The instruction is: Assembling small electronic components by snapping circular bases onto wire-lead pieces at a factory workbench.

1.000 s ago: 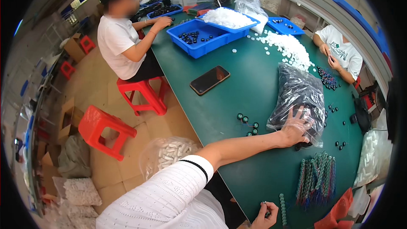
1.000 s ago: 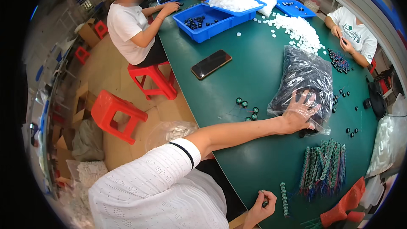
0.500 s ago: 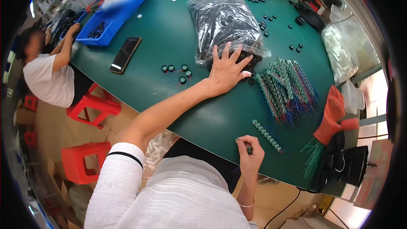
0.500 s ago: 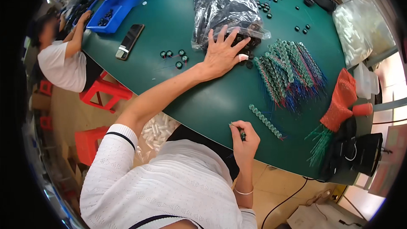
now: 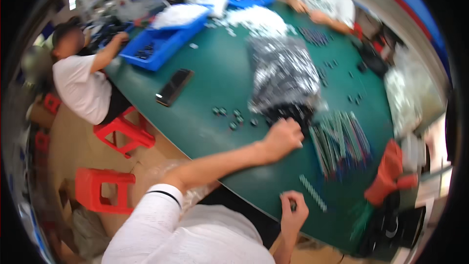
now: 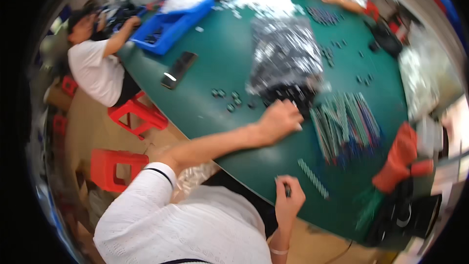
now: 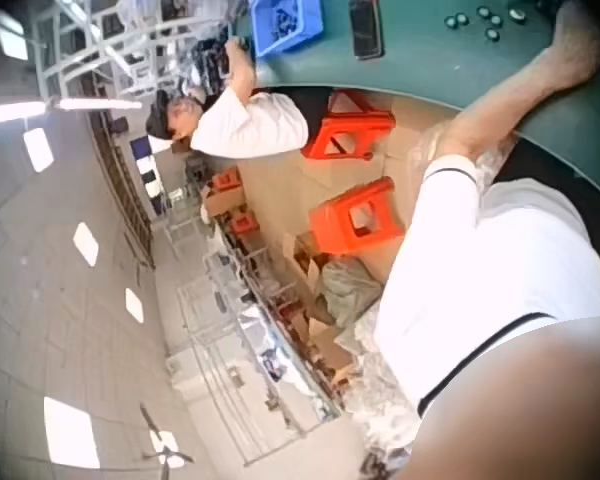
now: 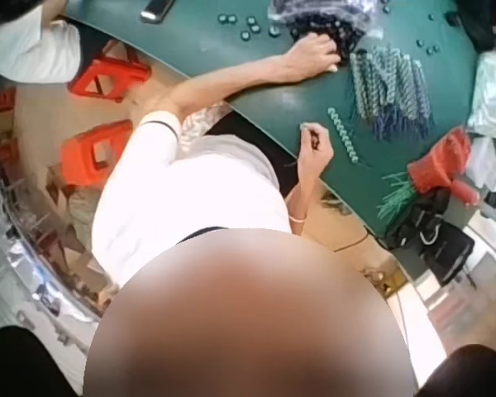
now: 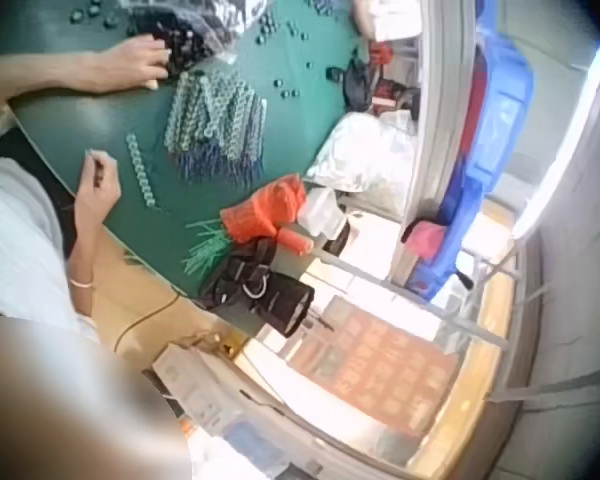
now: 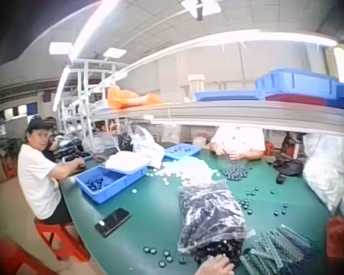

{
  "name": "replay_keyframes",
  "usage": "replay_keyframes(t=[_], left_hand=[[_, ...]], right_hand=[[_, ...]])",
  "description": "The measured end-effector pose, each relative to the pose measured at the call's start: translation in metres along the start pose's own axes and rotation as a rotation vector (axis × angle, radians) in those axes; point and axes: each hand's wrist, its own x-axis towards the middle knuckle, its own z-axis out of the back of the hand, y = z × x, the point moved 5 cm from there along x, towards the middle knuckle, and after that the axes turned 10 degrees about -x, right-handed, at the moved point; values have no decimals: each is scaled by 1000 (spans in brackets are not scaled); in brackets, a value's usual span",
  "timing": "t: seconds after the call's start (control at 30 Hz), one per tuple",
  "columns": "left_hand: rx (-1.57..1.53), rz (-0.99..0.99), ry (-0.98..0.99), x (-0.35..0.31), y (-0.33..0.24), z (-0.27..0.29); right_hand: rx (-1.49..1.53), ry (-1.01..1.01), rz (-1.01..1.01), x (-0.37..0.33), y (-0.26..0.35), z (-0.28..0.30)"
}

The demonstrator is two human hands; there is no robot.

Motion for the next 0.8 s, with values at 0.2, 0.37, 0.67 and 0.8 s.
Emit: replay_keyframes(t=[0.2, 0.37, 0.67, 0.8], left_hand=[[-308, 96, -55, -13, -1, -1], [-191, 41, -121, -25, -15, 9], [-70, -14, -229, -43, -30, 13], [-780, 244, -155, -39, -31, 62]], right_hand=[[-21, 17, -53, 4, 2, -7], [27, -9, -88, -3, -2, -1], [-20, -18, -308, -3, 9, 6], [42, -61, -220, 6, 12, 11]])
